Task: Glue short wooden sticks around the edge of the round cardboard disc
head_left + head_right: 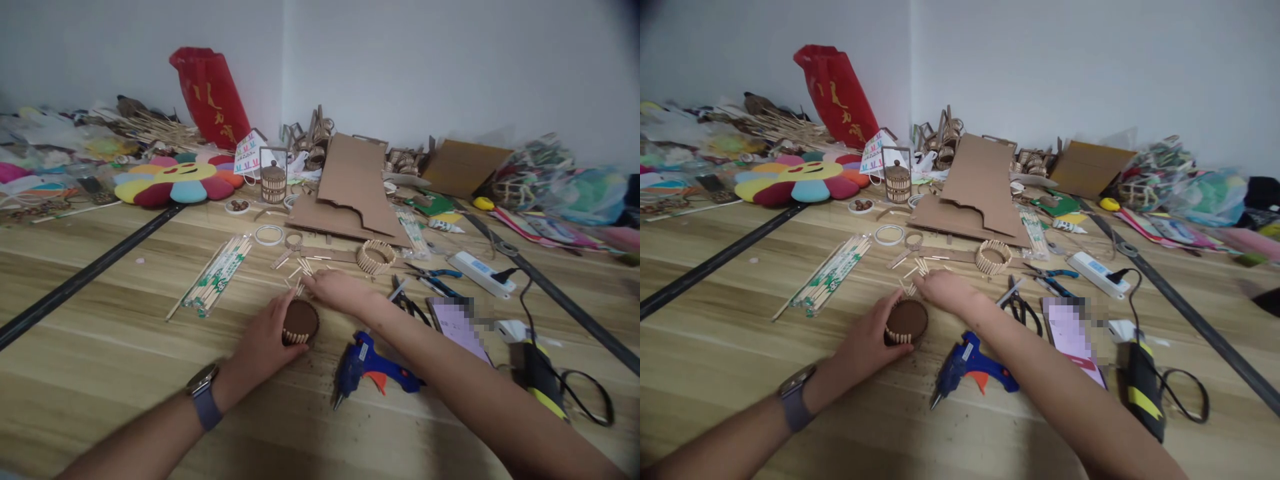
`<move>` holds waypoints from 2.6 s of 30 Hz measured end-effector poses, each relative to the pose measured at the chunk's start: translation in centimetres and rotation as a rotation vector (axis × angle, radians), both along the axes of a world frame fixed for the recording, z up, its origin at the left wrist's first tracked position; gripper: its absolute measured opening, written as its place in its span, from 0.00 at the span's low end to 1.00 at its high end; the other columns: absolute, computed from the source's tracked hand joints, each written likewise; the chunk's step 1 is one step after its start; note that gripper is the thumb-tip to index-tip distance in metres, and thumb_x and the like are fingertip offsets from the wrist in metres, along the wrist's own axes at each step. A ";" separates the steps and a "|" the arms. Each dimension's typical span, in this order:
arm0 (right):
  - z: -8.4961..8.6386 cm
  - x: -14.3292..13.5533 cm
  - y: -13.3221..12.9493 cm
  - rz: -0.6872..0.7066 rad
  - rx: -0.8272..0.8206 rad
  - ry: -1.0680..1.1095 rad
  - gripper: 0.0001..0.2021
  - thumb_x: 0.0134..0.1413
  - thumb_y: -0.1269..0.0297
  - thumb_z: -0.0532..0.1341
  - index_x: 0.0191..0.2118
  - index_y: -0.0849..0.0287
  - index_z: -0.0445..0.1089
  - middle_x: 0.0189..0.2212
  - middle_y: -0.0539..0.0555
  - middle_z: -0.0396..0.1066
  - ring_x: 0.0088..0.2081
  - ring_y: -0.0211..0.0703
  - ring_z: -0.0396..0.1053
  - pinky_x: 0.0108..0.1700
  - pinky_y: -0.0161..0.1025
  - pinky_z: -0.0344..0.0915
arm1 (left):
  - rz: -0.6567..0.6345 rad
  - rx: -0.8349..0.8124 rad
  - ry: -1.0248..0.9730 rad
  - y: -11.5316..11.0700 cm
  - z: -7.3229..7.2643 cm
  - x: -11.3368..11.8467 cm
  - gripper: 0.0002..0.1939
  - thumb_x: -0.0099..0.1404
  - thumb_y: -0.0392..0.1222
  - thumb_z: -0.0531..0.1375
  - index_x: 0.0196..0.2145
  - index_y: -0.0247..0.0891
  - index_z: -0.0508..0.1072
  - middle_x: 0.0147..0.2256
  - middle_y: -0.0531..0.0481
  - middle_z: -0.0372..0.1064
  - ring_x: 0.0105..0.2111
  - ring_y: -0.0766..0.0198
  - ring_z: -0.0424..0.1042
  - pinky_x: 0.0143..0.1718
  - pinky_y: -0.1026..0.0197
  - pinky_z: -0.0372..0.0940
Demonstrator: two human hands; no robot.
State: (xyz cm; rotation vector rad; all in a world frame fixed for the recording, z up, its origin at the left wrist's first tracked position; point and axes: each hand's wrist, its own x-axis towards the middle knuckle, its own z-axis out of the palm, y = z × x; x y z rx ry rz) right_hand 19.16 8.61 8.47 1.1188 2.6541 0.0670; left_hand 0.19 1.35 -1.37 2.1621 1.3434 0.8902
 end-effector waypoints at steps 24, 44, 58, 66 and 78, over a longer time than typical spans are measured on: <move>-1.2 4.1 -5.6 -0.136 -0.419 0.826 0.11 0.61 0.75 0.57 0.40 0.60 0.77 0.37 0.56 0.77 0.39 0.43 0.73 0.43 0.37 0.67 | -0.014 0.026 0.021 0.0 -0.1 -0.1 0.53 0.54 0.35 0.72 0.69 0.46 0.48 0.63 0.37 0.63 0.63 0.40 0.65 0.61 0.34 0.64; -2.3 1.6 -7.6 -0.227 -0.405 0.699 0.21 0.55 0.78 0.57 0.54 0.57 0.65 0.40 0.55 0.76 0.39 0.44 0.74 0.41 0.36 0.65 | -0.024 0.036 -0.040 -0.1 -0.1 0.0 0.51 0.56 0.38 0.71 0.70 0.46 0.49 0.65 0.38 0.62 0.64 0.41 0.64 0.63 0.35 0.63; -2.1 0.2 -7.9 -0.208 -0.294 0.495 0.15 0.57 0.77 0.57 0.49 0.61 0.67 0.44 0.61 0.76 0.45 0.52 0.74 0.44 0.40 0.66 | -0.027 0.017 -0.030 -0.1 -0.2 -0.1 0.53 0.54 0.36 0.72 0.70 0.46 0.49 0.64 0.38 0.63 0.64 0.42 0.64 0.63 0.36 0.63; -3.2 0.2 -8.1 -0.116 -0.205 0.550 0.16 0.60 0.81 0.54 0.50 0.59 0.68 0.45 0.59 0.76 0.46 0.47 0.74 0.45 0.39 0.66 | -0.035 0.025 -0.046 0.0 -0.4 -0.2 0.54 0.53 0.36 0.73 0.70 0.46 0.49 0.65 0.38 0.62 0.64 0.41 0.64 0.64 0.36 0.62; -4.2 0.4 -8.0 -0.004 -0.066 0.563 0.12 0.60 0.81 0.57 0.44 0.59 0.69 0.39 0.55 0.75 0.41 0.46 0.73 0.42 0.37 0.65 | -0.073 0.029 -0.048 0.0 -0.4 -0.4 0.55 0.53 0.37 0.72 0.70 0.48 0.47 0.65 0.39 0.61 0.65 0.40 0.63 0.63 0.35 0.62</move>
